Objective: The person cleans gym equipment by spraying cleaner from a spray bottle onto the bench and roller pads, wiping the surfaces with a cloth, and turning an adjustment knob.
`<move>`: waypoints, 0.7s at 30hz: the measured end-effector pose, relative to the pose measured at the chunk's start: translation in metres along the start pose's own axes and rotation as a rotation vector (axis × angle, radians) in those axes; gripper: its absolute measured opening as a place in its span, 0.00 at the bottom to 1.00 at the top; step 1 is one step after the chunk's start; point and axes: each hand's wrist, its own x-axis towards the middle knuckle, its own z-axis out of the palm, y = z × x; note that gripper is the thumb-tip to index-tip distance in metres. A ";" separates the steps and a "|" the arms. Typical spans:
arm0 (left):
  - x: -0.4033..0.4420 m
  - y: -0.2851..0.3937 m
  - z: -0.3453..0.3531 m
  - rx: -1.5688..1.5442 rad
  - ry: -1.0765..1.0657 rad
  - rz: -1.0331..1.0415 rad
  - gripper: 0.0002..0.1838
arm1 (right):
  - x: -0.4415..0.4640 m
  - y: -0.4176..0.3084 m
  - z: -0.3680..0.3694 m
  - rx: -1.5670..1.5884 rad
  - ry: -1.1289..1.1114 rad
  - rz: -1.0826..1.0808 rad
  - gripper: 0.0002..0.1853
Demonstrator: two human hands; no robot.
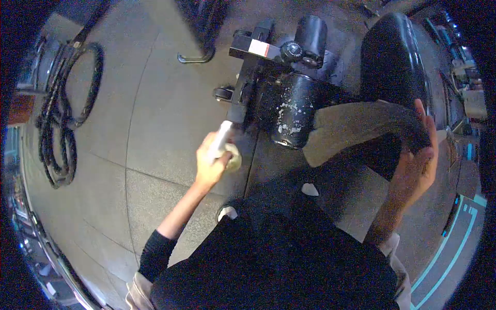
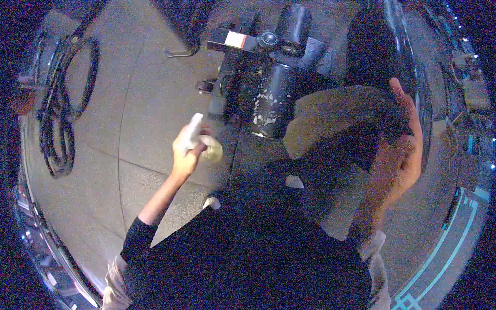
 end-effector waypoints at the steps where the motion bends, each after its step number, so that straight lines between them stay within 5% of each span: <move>1: 0.000 0.004 -0.007 0.117 0.028 0.074 0.23 | 0.000 0.001 0.001 -0.099 0.005 0.010 0.27; 8: -0.008 -0.017 -0.022 0.338 0.032 0.062 0.31 | -0.014 -0.007 0.000 -0.606 0.015 0.103 0.24; 11: -0.007 -0.020 -0.022 0.468 0.067 0.105 0.44 | -0.015 -0.014 0.003 -0.573 -0.063 0.080 0.21; 16: -0.033 -0.045 -0.018 0.546 0.039 0.082 0.49 | -0.012 -0.008 0.000 -0.548 -0.109 -0.059 0.19; 18: -0.051 -0.035 -0.020 0.889 -0.023 -0.537 0.51 | -0.011 -0.009 -0.002 -0.579 -0.123 -0.095 0.18; 20: -0.050 -0.019 -0.017 1.137 -0.636 -0.829 0.47 | -0.010 -0.012 -0.006 -0.469 -0.234 -0.178 0.18; 21: -0.052 -0.028 -0.016 1.136 -0.635 -0.831 0.47 | -0.010 -0.015 -0.007 -0.468 -0.235 -0.178 0.18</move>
